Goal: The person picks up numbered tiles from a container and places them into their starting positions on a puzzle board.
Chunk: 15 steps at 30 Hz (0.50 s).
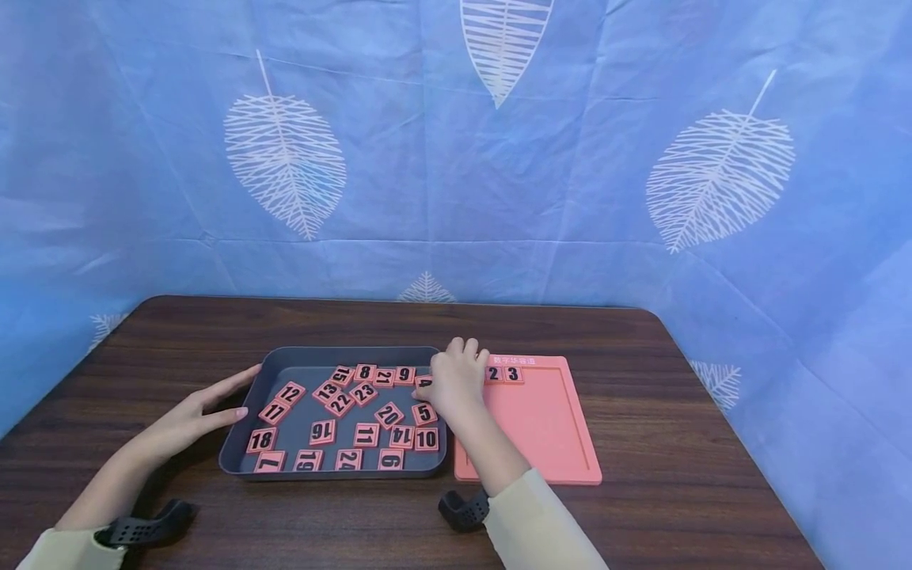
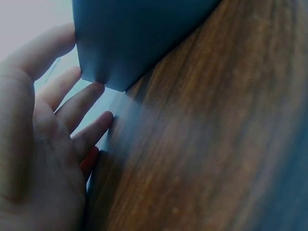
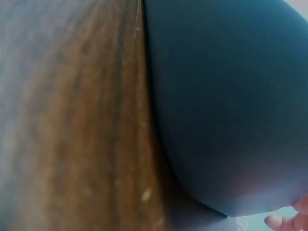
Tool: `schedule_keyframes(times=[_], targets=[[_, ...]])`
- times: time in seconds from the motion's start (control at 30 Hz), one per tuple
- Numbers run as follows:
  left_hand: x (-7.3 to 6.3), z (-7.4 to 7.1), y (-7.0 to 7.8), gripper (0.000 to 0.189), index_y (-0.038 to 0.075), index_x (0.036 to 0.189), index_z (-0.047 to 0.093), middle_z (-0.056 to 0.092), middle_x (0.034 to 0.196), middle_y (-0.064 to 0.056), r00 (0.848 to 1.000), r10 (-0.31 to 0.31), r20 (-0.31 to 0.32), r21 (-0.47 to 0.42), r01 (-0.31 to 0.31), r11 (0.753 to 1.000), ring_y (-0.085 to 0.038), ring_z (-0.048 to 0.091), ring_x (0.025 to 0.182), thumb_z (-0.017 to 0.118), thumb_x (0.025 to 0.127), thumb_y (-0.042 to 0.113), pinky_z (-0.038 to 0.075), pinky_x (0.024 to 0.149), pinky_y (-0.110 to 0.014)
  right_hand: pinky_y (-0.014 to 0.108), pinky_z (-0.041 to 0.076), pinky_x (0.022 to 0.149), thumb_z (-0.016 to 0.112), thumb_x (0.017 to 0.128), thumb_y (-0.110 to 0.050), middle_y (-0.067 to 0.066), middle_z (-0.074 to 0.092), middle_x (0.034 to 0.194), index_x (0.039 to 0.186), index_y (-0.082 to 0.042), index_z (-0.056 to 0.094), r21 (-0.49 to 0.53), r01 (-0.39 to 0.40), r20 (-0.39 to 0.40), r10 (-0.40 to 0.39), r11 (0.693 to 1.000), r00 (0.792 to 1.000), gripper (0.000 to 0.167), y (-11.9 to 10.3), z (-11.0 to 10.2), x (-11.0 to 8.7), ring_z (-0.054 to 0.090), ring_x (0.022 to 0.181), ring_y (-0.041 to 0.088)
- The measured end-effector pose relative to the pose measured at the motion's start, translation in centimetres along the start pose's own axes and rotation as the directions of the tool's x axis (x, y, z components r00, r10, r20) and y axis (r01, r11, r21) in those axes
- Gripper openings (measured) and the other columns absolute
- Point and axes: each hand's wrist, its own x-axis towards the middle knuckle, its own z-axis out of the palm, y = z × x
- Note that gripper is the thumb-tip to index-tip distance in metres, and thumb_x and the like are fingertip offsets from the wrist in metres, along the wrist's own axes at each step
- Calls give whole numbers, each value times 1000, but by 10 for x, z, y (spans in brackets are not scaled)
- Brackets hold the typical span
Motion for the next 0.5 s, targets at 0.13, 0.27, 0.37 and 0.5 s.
schedule_keyframes(times=[0.13,0.27,0.37,0.5], targets=[[0,-1,0,66,15,153,28,23,154,-20,1000,8,6,0,-8,1000,-48,17,138,58,97,30,19,96,-74,47,26,77,86,64,-51,10,46,94,71,-16,69,21,-20,9,20,1000,1000,39,0,-1,-1,35,95,31],[0,-1,-1,66,15,153,27,23,154,-20,1000,3,13,-1,-3,1000,-48,17,138,58,97,31,19,97,-73,46,26,76,86,64,-50,10,47,93,62,-17,64,30,-19,16,19,999,1000,40,0,-2,-2,36,95,30],[0,-1,-1,66,16,153,27,23,154,-20,1000,-6,15,-4,6,1000,-48,16,138,58,97,32,19,97,-73,46,25,75,87,66,-45,10,49,95,60,-17,63,87,-10,4,9,996,1000,37,1,-1,-3,36,96,30],[0,-1,-1,66,16,153,28,23,154,-19,1000,-2,15,-6,2,1000,-48,16,138,58,96,31,19,97,-73,44,25,75,87,68,-36,9,52,97,63,-17,67,157,-1,2,1,988,1000,29,3,-1,-3,38,96,30]])
